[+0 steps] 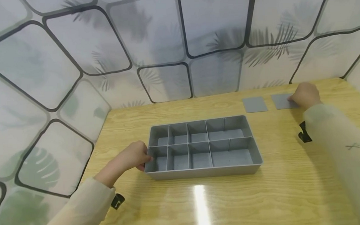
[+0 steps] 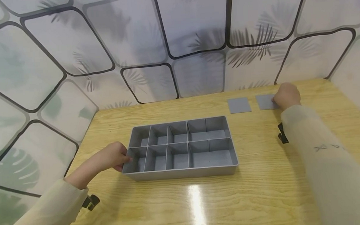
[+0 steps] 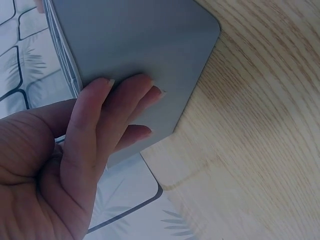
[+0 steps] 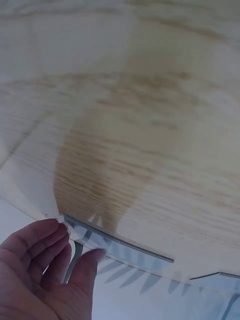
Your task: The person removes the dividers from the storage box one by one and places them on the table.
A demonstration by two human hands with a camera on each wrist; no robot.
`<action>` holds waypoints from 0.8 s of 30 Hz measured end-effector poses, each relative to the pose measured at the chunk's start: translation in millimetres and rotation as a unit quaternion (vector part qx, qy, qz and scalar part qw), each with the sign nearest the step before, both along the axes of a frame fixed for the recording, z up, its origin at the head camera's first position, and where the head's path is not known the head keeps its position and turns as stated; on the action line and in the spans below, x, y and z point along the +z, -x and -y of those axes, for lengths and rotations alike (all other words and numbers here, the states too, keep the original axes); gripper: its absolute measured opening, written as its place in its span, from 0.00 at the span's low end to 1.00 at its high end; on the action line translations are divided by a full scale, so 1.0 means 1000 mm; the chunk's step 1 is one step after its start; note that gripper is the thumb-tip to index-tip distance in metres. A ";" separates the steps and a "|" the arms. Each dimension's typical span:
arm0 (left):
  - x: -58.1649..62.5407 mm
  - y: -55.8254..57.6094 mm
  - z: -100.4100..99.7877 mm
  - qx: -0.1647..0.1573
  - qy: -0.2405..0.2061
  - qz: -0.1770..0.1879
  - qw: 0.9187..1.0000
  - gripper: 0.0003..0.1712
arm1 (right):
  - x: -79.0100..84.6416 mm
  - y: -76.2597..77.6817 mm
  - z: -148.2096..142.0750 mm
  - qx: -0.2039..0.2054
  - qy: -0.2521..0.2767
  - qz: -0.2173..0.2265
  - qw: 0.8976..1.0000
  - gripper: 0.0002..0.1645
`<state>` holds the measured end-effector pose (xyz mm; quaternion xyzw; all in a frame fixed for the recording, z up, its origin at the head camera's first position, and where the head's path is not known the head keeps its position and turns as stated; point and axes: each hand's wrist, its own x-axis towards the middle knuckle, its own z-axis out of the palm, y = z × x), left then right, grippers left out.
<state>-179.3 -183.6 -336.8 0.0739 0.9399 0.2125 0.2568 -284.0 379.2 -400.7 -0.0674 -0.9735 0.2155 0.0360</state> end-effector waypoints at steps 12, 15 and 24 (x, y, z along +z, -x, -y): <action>-0.002 0.003 0.002 -0.005 0.005 0.003 1.000 0.11 | 0.023 -0.005 0.007 0.044 -0.030 0.030 0.998 0.19; -0.001 0.003 0.002 -0.005 0.006 0.003 1.000 0.11 | 0.030 -0.004 0.007 0.065 -0.038 0.050 0.996 0.17; 0.002 0.003 0.001 -0.011 0.009 0.007 1.000 0.11 | 0.044 0.006 0.005 0.117 -0.061 0.159 0.978 0.20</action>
